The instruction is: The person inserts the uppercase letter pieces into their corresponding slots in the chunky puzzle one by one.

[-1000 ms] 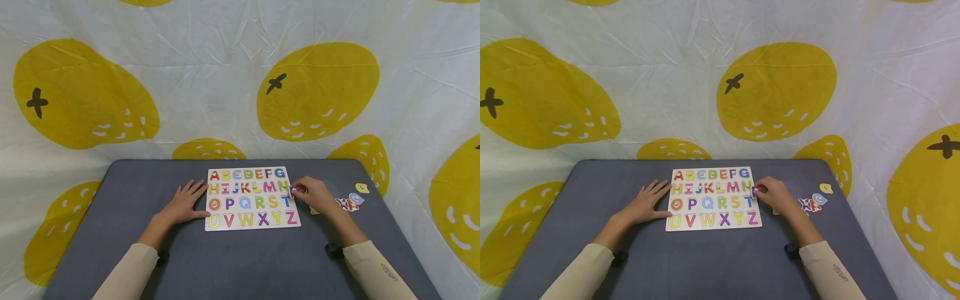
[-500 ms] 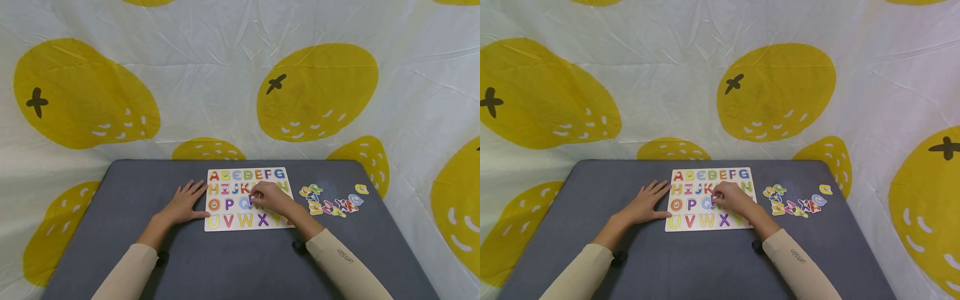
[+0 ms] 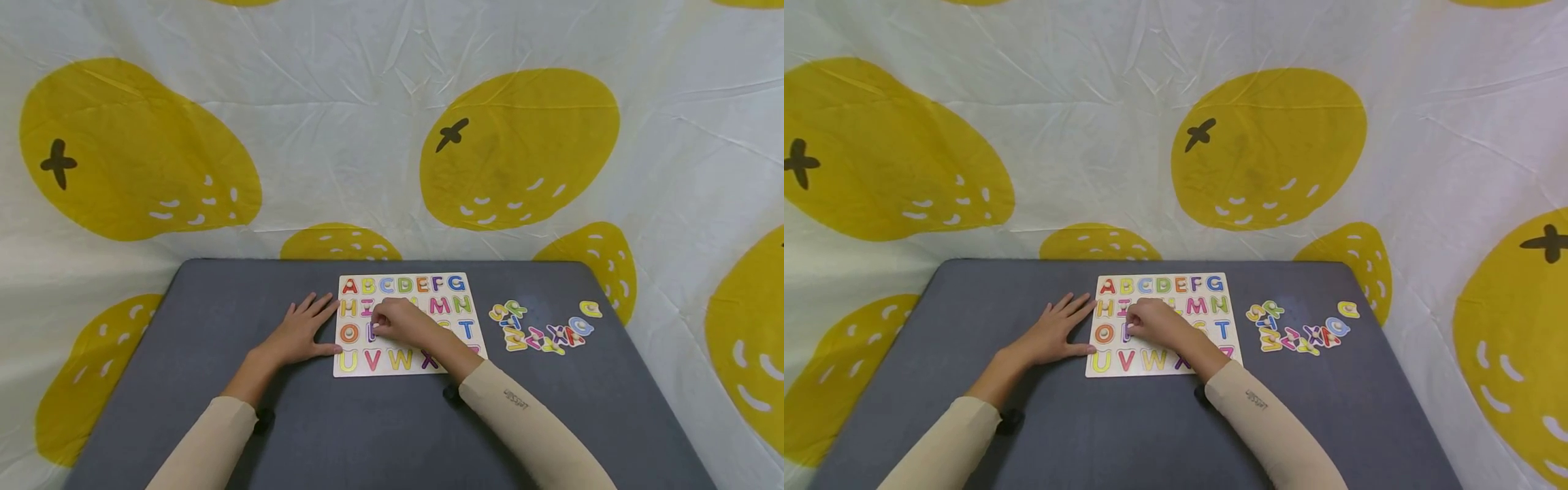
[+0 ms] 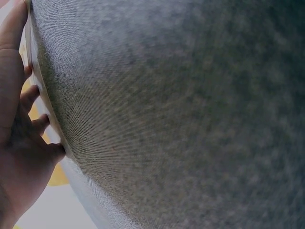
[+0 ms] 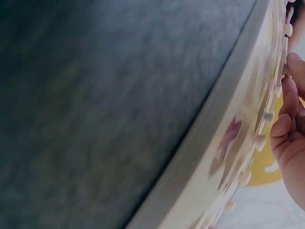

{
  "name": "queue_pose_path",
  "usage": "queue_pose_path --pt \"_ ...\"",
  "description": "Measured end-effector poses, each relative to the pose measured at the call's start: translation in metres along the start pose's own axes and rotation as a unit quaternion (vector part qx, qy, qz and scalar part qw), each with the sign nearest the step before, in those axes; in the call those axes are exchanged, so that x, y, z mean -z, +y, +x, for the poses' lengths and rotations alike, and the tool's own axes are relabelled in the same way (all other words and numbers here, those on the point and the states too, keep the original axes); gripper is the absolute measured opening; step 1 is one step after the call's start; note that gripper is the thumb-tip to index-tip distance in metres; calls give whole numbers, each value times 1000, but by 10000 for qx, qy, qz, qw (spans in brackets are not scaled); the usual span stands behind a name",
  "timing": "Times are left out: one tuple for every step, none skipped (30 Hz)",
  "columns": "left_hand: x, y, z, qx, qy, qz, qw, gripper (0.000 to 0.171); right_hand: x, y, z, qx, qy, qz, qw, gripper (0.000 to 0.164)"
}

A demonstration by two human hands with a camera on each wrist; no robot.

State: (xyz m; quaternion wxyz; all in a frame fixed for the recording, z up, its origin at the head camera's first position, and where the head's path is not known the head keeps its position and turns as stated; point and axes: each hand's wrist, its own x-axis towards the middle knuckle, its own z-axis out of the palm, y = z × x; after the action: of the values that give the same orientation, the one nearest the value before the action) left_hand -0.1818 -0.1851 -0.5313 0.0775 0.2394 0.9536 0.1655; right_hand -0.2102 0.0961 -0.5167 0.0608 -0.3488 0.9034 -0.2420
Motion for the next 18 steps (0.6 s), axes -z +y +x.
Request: queue_pose_path --pt "0 0 0 4 -10 13 10000 101 0 -2 1 -15 -38 -36 10000 10" --pt "1 -1 0 6 -18 18 10000 101 -1 -3 2 -32 -57 -62 10000 10" --pt "0 -1 0 3 -27 22 10000 101 -2 -4 3 -38 -65 -86 9999 10" --pt "0 -1 0 -9 -33 29 10000 101 -3 -5 3 -41 -69 -108 9999 10" --pt "0 -1 1 -33 -30 33 10000 101 -3 -6 3 -49 -70 -118 9999 10" --pt "0 0 1 -49 -32 30 10000 101 -3 -7 3 -73 -84 -125 9999 10" --pt "0 0 1 -62 -35 34 10000 101 -3 -8 3 -96 -113 -143 9998 10" --pt "0 0 1 -71 -32 18 10000 101 -3 -9 3 -115 -139 -143 9997 10" --pt "0 1 1 -72 -29 11 10000 101 -3 -10 3 -142 -166 -158 9996 11" --pt "0 1 1 -69 -20 10 10000 101 -3 -11 3 -166 -194 -171 9995 11" --pt "0 1 1 -56 -21 7 10000 101 -3 -12 4 -196 -235 -193 9993 12" --pt "0 1 1 -36 -27 3 10000 101 -3 -12 4 -226 -284 -221 9991 12" --pt "0 0 1 -27 -24 15 10000 101 -2 -13 4 -245 -321 -249 9989 12" --pt "0 0 1 -18 -21 19 10000 101 -2 -14 5 -265 -340 -260 9987 12" --pt "0 0 1 -13 -20 23 10000 101 -2 -14 6 -283 -363 -274 9986 11" --pt "0 0 1 -10 -20 31 10000 101 -1 -15 6 -296 -382 -282 9984 10" --pt "1 0 1 -8 -21 24 10000 101 -1 -16 7 -311 -394 -276 9984 10" --pt "1 0 1 -10 -16 19 10000 101 -1 -16 7 -312 -398 -288 9983 9"
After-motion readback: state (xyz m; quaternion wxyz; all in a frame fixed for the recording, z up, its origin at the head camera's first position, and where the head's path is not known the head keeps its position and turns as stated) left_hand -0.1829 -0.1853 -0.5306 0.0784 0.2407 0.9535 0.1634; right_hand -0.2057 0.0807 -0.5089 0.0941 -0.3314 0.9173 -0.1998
